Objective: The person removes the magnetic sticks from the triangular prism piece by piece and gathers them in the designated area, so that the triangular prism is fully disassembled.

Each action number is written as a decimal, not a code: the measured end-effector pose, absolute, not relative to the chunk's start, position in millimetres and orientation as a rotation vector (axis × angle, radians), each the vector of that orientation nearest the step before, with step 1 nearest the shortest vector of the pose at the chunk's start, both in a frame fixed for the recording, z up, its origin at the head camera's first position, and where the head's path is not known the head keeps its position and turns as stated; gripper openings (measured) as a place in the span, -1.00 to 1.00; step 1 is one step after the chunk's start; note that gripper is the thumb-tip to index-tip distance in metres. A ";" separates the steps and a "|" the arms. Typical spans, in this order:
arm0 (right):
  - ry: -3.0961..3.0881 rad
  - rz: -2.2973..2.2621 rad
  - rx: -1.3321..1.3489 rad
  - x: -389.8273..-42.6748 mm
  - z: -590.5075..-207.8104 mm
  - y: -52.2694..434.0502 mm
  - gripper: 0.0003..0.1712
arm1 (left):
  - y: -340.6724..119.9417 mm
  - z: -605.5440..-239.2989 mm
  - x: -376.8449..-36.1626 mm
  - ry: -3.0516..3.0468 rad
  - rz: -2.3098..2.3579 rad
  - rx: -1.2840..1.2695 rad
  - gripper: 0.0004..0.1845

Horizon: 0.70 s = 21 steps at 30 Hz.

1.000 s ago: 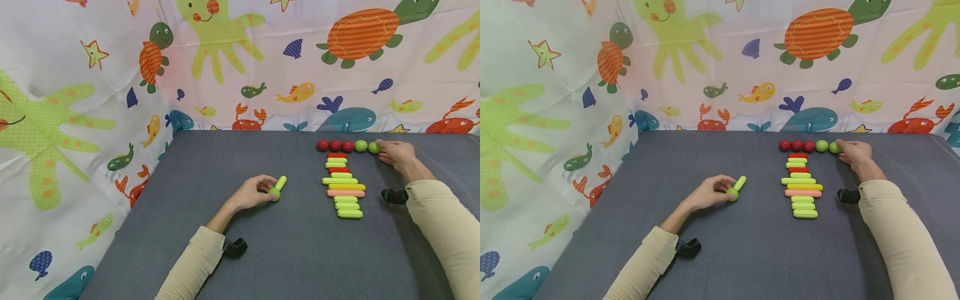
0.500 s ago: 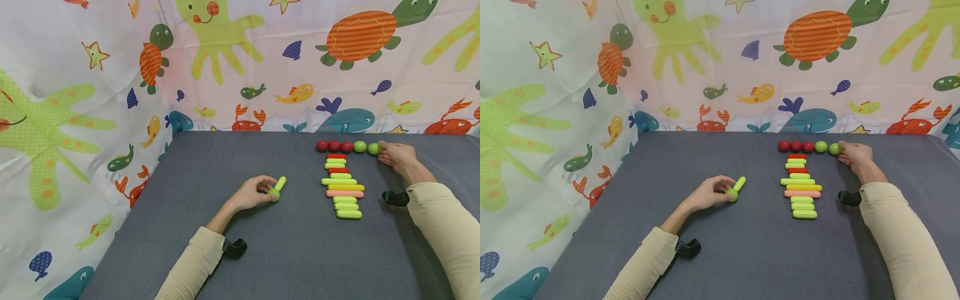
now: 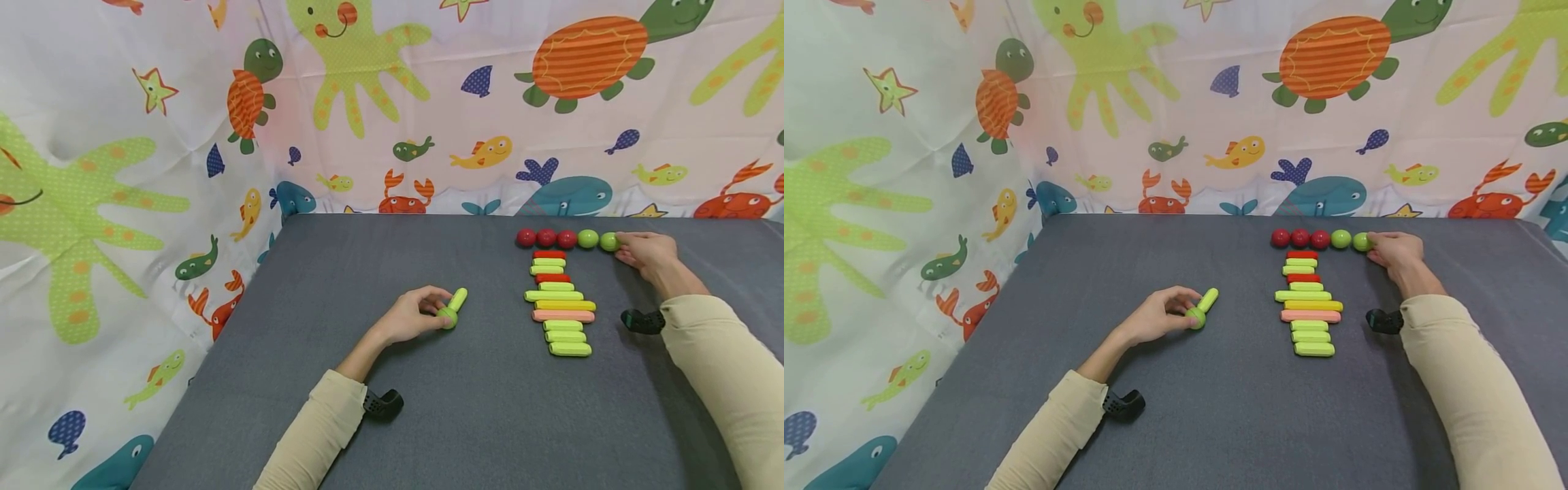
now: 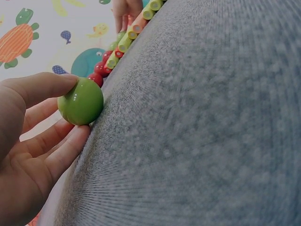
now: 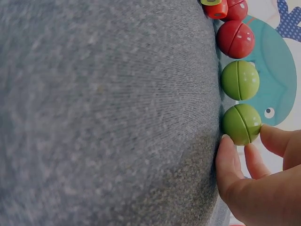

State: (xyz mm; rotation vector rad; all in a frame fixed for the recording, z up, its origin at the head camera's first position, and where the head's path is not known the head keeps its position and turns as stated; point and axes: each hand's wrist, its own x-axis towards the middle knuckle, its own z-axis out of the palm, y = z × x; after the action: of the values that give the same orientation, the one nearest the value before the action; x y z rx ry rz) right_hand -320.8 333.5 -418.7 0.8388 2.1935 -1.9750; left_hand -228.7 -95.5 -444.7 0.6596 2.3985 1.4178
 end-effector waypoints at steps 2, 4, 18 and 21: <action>2.190 -1.973 0.845 -321.0 -418.3 332.7 -0.82 | -96.0 -445.4 -228.7 2.395 1.422 0.659 -0.54; 2.184 -1.970 0.860 -321.4 -418.2 331.8 -0.81 | -96.4 -446.3 -228.6 2.394 1.420 0.662 -0.54; 2.195 -1.959 0.892 -322.6 -417.2 327.6 -0.62 | -97.0 -444.5 -229.1 2.388 1.427 0.676 -0.54; 2.204 -1.938 0.905 -322.6 -416.8 327.2 -0.64 | -97.2 -444.6 -229.4 2.392 1.421 0.672 -0.54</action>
State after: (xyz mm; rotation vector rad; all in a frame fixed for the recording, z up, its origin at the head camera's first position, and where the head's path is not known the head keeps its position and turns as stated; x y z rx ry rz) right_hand -322.6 327.2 -416.8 0.9050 2.2038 -1.9382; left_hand -229.4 -97.2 -444.6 0.6718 2.3924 1.4207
